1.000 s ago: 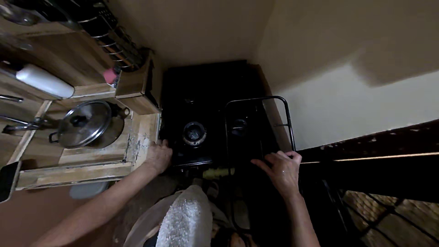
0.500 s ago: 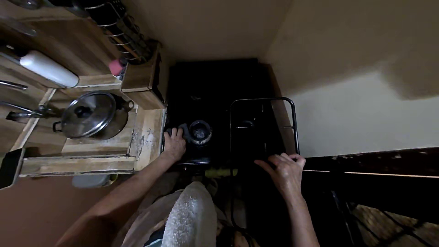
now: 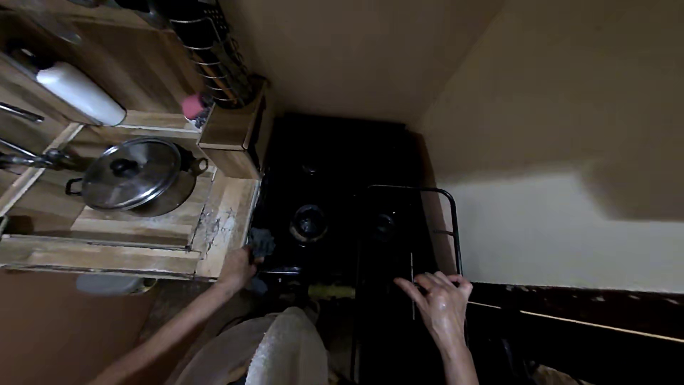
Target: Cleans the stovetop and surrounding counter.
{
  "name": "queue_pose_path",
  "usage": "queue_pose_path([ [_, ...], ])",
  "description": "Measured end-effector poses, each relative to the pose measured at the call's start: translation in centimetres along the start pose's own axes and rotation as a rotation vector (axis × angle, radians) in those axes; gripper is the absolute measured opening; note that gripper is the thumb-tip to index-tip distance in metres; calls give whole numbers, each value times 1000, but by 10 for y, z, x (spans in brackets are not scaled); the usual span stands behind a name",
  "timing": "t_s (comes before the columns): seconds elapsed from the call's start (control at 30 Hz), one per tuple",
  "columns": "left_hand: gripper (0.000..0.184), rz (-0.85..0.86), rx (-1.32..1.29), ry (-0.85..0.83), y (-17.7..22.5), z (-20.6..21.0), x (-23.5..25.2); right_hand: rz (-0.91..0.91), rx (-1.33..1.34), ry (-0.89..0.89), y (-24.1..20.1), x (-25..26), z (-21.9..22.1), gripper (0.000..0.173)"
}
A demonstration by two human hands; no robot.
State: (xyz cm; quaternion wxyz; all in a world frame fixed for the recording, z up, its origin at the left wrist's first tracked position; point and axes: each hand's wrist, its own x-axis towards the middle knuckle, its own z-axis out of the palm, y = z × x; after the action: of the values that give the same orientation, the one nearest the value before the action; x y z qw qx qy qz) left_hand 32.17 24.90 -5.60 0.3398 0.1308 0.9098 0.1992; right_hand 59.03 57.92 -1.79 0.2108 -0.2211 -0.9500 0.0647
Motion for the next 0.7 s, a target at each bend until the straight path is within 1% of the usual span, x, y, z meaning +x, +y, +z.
queue_pose_path([
  [0.1,49,-82,40,-28,27,-26,42,0,-13,-5,0,8,1,75],
  [0.2,51,-64,50,-19,52,-51,90,2,-15,5,-3,17,4,76],
  [0.27,49,-70,53,1,67,-64,120,0,-19,-2,-7,23,7,76],
  [0.33,46,-77,45,41,81,-74,147,-1,-16,-2,-12,30,12,76],
  [0.4,42,-82,-3,141,91,-73,165,0,-5,-9,-17,34,15,75],
  [0.43,41,-64,-18,227,94,-66,172,-3,-4,-12,-20,37,16,74],
  [0.47,44,-30,-18,331,95,-55,181,-5,-9,-12,-22,39,17,74],
  [0.53,66,73,4,421,105,-46,182,-6,-11,-16,-26,43,18,73],
  [0.63,80,283,154,458,111,-41,192,-8,-22,-32,-32,51,19,72],
  [0.7,81,329,265,420,118,-47,218,-13,-36,-40,-34,57,20,72],
])
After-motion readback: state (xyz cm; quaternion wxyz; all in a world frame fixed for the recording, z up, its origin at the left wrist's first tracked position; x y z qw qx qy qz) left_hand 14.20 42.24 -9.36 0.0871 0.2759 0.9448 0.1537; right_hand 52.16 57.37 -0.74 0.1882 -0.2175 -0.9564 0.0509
